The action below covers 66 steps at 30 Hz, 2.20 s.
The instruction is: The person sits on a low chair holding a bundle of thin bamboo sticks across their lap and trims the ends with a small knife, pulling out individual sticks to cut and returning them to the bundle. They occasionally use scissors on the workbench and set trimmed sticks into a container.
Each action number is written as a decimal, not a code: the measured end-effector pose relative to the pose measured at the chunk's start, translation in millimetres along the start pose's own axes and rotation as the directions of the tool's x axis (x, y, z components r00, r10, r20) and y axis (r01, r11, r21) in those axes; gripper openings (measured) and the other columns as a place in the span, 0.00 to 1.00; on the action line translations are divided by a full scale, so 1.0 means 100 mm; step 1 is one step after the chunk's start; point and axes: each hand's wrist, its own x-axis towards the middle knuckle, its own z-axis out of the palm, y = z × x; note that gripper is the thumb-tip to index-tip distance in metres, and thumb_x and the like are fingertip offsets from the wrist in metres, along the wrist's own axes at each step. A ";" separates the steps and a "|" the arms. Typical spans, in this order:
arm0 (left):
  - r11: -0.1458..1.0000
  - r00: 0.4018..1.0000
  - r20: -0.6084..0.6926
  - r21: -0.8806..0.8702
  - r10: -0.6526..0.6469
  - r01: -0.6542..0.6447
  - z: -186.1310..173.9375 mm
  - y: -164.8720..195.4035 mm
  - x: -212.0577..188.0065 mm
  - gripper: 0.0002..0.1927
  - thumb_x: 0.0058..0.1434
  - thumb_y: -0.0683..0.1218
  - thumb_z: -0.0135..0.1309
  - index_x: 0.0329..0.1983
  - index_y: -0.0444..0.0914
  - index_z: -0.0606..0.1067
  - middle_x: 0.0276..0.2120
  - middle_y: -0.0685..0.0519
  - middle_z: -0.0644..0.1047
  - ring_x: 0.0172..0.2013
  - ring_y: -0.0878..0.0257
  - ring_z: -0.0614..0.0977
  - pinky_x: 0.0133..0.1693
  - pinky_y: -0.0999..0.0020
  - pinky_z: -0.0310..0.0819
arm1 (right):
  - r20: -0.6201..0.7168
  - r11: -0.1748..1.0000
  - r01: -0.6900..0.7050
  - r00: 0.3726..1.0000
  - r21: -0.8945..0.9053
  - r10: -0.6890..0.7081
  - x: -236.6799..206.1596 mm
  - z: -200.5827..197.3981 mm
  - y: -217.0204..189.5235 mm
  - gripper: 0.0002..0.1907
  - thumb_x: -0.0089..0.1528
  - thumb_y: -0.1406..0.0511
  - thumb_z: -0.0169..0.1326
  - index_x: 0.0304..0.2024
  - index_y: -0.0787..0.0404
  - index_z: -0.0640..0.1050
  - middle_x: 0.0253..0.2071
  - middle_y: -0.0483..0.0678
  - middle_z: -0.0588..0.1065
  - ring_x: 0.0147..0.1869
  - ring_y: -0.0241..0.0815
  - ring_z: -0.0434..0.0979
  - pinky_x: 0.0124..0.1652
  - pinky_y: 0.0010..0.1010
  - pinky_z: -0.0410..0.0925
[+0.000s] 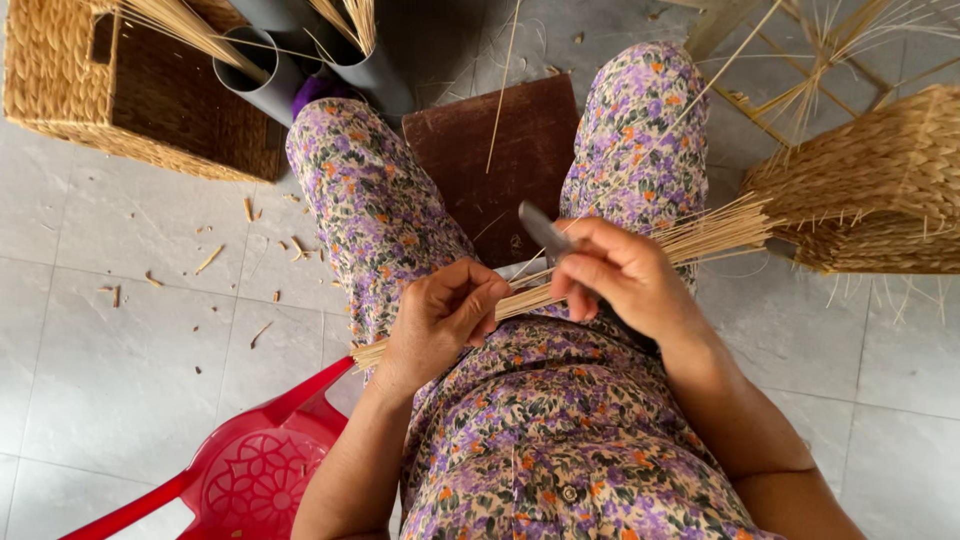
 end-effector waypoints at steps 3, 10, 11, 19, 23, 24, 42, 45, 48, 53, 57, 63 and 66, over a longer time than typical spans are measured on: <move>1.000 0.999 0.033 0.009 0.023 -0.023 -0.03 0.01 -0.04 0.08 0.71 0.43 0.53 0.39 0.33 0.77 0.22 0.58 0.73 0.21 0.75 0.71 0.23 0.77 0.66 | -0.154 0.999 0.034 0.988 0.040 -0.027 -0.02 -0.21 -0.01 0.16 0.71 0.70 0.48 0.61 0.65 0.71 0.34 0.53 0.80 0.26 0.35 0.78 0.26 0.25 0.72; 0.998 0.997 0.052 0.012 -0.061 0.061 -0.13 0.04 -0.11 0.08 0.71 0.42 0.52 0.41 0.33 0.78 0.21 0.58 0.74 0.21 0.75 0.72 0.23 0.78 0.66 | -0.471 0.960 0.278 0.850 0.018 -0.237 -0.11 -0.76 -0.24 0.13 0.77 0.72 0.49 0.63 0.70 0.74 0.35 0.54 0.79 0.25 0.36 0.74 0.27 0.25 0.68; 0.997 0.996 0.045 0.003 -0.072 0.071 -0.13 0.04 -0.10 0.08 0.71 0.42 0.52 0.41 0.33 0.78 0.22 0.58 0.74 0.22 0.75 0.72 0.23 0.78 0.67 | -0.502 0.951 0.311 0.824 0.008 -0.265 -0.11 -0.76 -0.27 0.13 0.78 0.72 0.49 0.64 0.71 0.73 0.36 0.54 0.79 0.25 0.36 0.74 0.26 0.25 0.67; 1.000 0.998 0.063 0.005 0.002 -0.003 0.11 0.14 0.09 0.09 0.71 0.44 0.51 0.45 0.34 0.78 0.24 0.58 0.76 0.23 0.76 0.75 0.25 0.79 0.72 | 0.051 1.000 -0.010 0.999 0.029 0.008 -0.08 -0.06 -0.08 0.23 0.69 0.71 0.49 0.68 0.63 0.68 0.32 0.53 0.81 0.24 0.34 0.78 0.27 0.25 0.75; 0.995 0.998 0.056 0.103 -0.018 0.013 0.06 0.18 0.05 0.09 0.70 0.44 0.52 0.44 0.35 0.79 0.23 0.58 0.77 0.22 0.76 0.75 0.24 0.79 0.70 | -0.104 0.999 0.026 0.994 0.038 -0.022 -0.02 -0.10 -0.10 0.20 0.70 0.71 0.49 0.65 0.66 0.71 0.33 0.54 0.80 0.26 0.35 0.77 0.27 0.26 0.74; 0.993 0.997 0.055 0.110 -0.047 0.040 0.02 0.18 0.03 0.09 0.70 0.44 0.53 0.44 0.35 0.80 0.22 0.57 0.77 0.21 0.76 0.74 0.23 0.79 0.68 | -0.186 0.999 0.041 0.982 0.031 -0.035 -0.02 -0.17 -0.13 0.20 0.70 0.71 0.49 0.64 0.66 0.71 0.33 0.54 0.80 0.26 0.35 0.77 0.27 0.26 0.74; 0.992 1.000 0.020 0.127 -0.009 0.007 -0.12 0.11 -0.09 0.08 0.71 0.42 0.52 0.40 0.33 0.78 0.18 0.58 0.71 0.19 0.75 0.68 0.21 0.76 0.60 | -0.304 0.997 0.077 0.950 0.025 -0.065 0.04 -0.32 -0.07 0.13 0.71 0.70 0.49 0.59 0.66 0.74 0.35 0.53 0.79 0.27 0.35 0.75 0.28 0.25 0.71; 0.997 0.999 0.051 0.080 -0.020 0.015 -0.18 0.09 -0.12 0.08 0.71 0.42 0.51 0.40 0.33 0.78 0.18 0.59 0.72 0.19 0.75 0.70 0.20 0.76 0.62 | -0.436 0.979 0.197 0.886 0.049 -0.157 0.03 -0.58 -0.13 0.13 0.74 0.70 0.49 0.61 0.66 0.75 0.37 0.52 0.78 0.28 0.35 0.74 0.28 0.25 0.68; 0.995 0.999 0.034 0.095 -0.001 -0.002 -0.16 0.07 -0.09 0.07 0.70 0.41 0.52 0.41 0.33 0.79 0.17 0.59 0.72 0.18 0.75 0.70 0.20 0.76 0.62 | -0.484 0.973 0.227 0.855 0.027 -0.186 0.00 -0.59 -0.17 0.18 0.75 0.70 0.49 0.67 0.66 0.73 0.35 0.52 0.78 0.29 0.36 0.74 0.30 0.25 0.69; 0.997 0.998 0.003 0.043 0.062 -0.062 0.01 0.08 0.05 0.07 0.71 0.41 0.52 0.43 0.33 0.79 0.19 0.59 0.71 0.20 0.75 0.70 0.21 0.77 0.62 | -0.080 0.999 -0.037 0.996 0.008 0.037 -0.01 -0.12 -0.11 0.25 0.68 0.70 0.49 0.69 0.61 0.69 0.31 0.53 0.79 0.24 0.34 0.76 0.27 0.25 0.72; 0.976 0.997 -0.018 0.202 0.081 -0.075 0.08 0.13 0.12 0.08 0.70 0.44 0.53 0.45 0.36 0.80 0.20 0.59 0.77 0.20 0.76 0.74 0.22 0.77 0.68 | 0.010 1.000 -0.018 1.000 0.007 0.018 0.08 0.06 -0.06 0.19 0.69 0.71 0.49 0.63 0.66 0.71 0.31 0.53 0.79 0.26 0.34 0.76 0.27 0.25 0.72; 0.959 0.992 -0.055 0.265 0.116 -0.098 0.06 0.19 0.11 0.07 0.69 0.44 0.56 0.41 0.36 0.80 0.22 0.57 0.79 0.21 0.75 0.76 0.23 0.75 0.70 | -0.048 0.999 -0.033 0.998 0.013 0.034 0.09 -0.01 -0.03 0.19 0.68 0.71 0.48 0.62 0.66 0.70 0.32 0.53 0.79 0.25 0.34 0.77 0.25 0.24 0.71; 0.961 0.986 -0.059 0.241 0.156 -0.138 0.08 0.20 0.11 0.06 0.69 0.44 0.55 0.41 0.35 0.78 0.23 0.56 0.79 0.23 0.75 0.75 0.24 0.75 0.70 | 0.047 0.999 -0.041 0.998 0.005 0.041 0.10 0.12 0.06 0.19 0.68 0.71 0.49 0.62 0.66 0.70 0.31 0.53 0.80 0.25 0.35 0.77 0.25 0.25 0.71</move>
